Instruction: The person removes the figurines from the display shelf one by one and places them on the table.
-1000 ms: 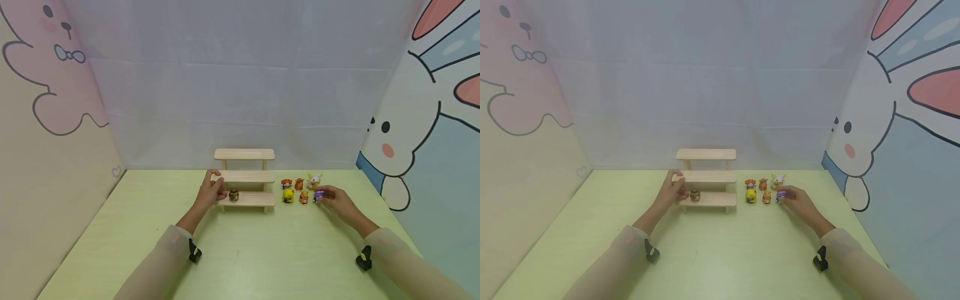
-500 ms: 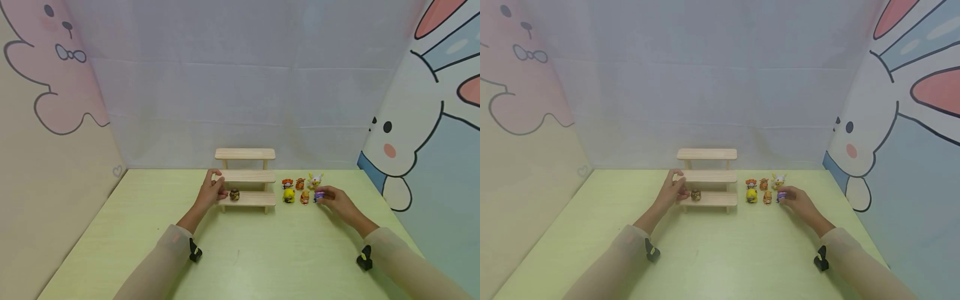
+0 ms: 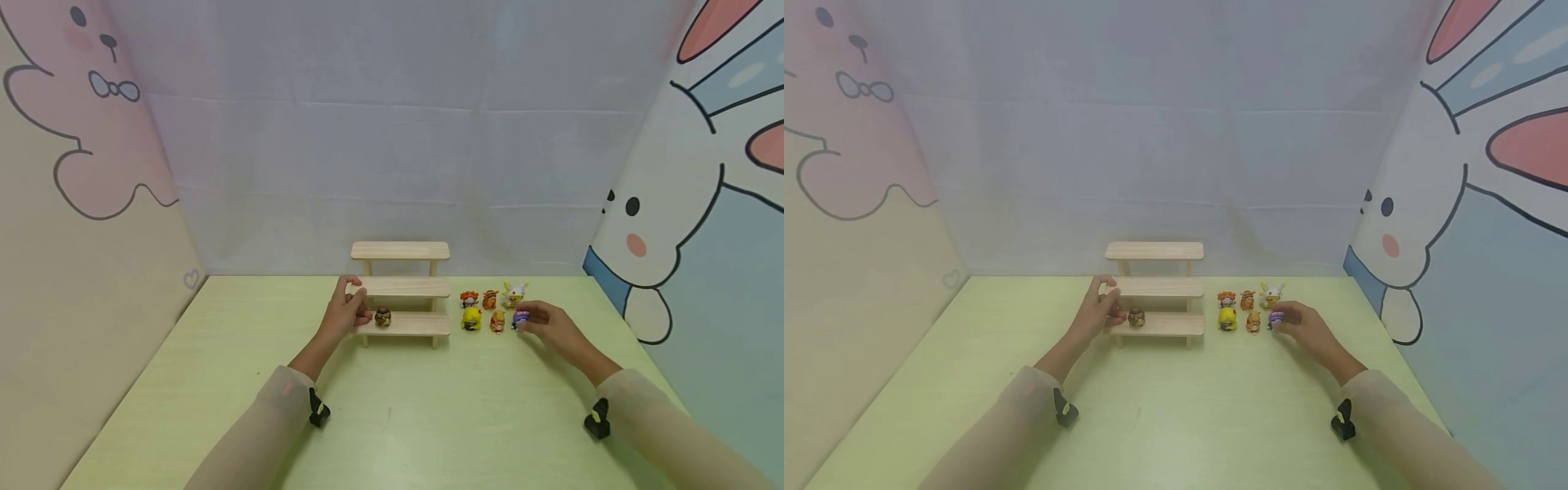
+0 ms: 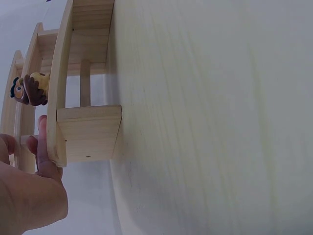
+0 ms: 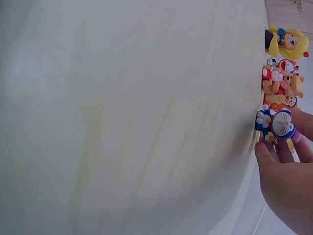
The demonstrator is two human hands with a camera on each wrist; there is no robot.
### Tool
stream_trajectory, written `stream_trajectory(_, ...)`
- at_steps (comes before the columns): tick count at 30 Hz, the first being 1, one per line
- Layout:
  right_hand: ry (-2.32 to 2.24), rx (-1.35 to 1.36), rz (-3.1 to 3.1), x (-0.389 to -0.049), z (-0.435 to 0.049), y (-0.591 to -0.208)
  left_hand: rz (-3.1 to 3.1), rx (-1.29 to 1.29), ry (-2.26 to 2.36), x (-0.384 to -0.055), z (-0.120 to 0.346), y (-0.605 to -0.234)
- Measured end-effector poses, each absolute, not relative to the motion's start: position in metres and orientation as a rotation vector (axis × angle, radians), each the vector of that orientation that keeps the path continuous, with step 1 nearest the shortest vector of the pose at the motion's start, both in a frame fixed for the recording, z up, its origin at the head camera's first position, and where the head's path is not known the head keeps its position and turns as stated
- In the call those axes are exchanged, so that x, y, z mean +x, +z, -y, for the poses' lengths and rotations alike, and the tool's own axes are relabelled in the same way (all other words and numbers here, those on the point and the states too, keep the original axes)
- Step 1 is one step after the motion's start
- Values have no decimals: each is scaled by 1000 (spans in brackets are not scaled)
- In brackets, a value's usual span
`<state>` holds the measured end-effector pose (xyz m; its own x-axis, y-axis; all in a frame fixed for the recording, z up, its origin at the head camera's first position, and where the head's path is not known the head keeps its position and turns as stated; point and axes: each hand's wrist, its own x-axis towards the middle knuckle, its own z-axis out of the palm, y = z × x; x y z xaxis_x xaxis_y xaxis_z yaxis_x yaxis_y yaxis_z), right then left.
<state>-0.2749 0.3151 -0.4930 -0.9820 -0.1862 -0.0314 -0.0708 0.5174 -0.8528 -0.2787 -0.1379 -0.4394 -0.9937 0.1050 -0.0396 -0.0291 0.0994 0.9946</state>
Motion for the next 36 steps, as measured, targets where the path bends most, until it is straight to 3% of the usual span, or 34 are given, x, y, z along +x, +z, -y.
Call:
stream_trajectory(20,-1455,-225,-2672,-273,-313,-465,-2253,67,2040,-277,137,-436)
stream_trajectory(36,-1559,-378,-2590,-266,-286,-447,-2239,75,2050,-277,138,-438)
